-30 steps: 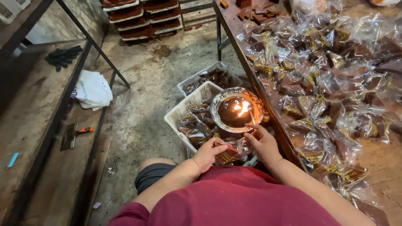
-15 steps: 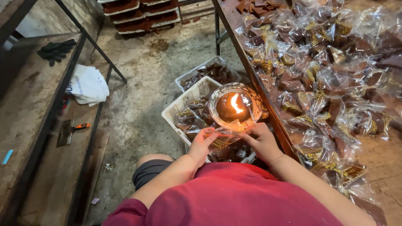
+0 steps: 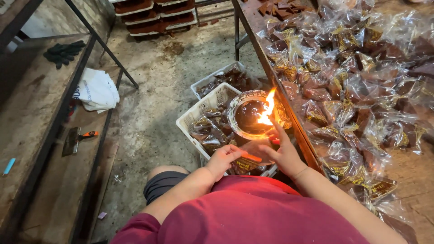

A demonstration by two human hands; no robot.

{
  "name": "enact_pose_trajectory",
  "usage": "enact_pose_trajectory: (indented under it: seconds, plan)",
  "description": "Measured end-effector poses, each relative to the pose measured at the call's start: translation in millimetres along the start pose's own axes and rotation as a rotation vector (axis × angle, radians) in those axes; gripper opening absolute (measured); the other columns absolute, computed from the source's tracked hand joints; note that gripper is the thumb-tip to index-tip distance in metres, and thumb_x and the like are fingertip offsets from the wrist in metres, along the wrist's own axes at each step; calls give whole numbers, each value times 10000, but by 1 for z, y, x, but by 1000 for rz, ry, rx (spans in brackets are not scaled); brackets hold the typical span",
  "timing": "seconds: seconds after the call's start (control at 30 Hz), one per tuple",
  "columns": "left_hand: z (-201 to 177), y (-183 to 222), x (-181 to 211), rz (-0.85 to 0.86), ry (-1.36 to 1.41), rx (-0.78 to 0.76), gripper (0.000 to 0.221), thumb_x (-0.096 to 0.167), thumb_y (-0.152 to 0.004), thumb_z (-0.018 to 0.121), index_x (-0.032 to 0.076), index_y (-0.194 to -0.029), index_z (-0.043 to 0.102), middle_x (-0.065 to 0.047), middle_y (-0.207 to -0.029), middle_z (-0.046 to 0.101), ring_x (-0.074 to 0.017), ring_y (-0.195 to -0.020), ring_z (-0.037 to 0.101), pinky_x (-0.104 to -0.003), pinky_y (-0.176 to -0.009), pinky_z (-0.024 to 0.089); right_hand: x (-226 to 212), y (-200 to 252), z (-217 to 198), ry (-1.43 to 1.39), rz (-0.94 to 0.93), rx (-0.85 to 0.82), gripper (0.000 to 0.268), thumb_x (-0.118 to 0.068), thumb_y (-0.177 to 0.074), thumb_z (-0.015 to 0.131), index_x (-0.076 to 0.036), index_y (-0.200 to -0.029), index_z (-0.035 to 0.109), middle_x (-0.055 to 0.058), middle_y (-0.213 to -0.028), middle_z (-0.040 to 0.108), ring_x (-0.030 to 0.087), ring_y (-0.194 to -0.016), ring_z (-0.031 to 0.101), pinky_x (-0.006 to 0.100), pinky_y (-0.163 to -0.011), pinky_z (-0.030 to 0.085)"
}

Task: The person is sealing individual plastic bags containing food items by carefully holding the open edges over a candle flame to melt and fuse the plastic.

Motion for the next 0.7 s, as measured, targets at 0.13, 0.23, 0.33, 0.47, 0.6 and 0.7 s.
enact_pose_trajectory:
  seconds: [0.13,0.23,0.33,0.47,0.6,0.7]
  plan:
    - [6,10,11,37,-215,-63,152,287,-882,829,161,-945,772,28,-888,672,-68,-807,608,-151,-563,486,29,6,31,151,153,-137,1056,-251,-809,844,-349,-1650,214,240,-1186,680,427,-1149,655,538,-1058,506]
    - [14,14,19,37,-235,-48,143,281,-877,828,156,-936,793,20,-887,718,-72,-794,608,-162,-576,485,55,3,22,169,181,6,317,-334,-950,715,-404,-1258,743,-26,-981,807,184,-968,751,353,-898,577]
    - [5,2,10,40,-202,-10,133,293,-897,830,167,-928,804,18,-893,737,-82,-784,615,-192,-583,507,58,7,31,74,221,-90,441,-357,-813,864,-284,-1239,776,46,-907,802,199,-873,747,386,-861,594]
    - [-21,-10,10,109,-143,120,118,245,-891,847,149,-927,789,8,-964,770,-81,-850,633,-229,-706,544,98,-5,26,150,206,-68,180,-326,-807,863,-150,-841,841,49,-775,717,212,-744,662,331,-768,550]
    - [-13,-5,28,198,-346,117,187,217,-868,834,232,-1046,777,59,-995,783,-76,-971,676,-269,-916,535,122,1,38,40,381,-115,314,-438,-899,754,-158,-759,769,39,-605,688,175,-664,660,317,-706,529]
    - [30,-1,12,338,-630,-167,492,211,-835,803,217,-1315,693,-60,-1199,758,-265,-1234,648,-419,-1075,485,129,7,53,-87,474,-203,350,-375,-932,738,-98,-720,710,68,-610,667,197,-637,640,323,-663,526]
Point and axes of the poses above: each hand's wrist, its own y-axis away from the middle knuckle, its own z-axis out of the palm, x = y × z, the point moved 10 cm from there along -y, towards the middle knuckle
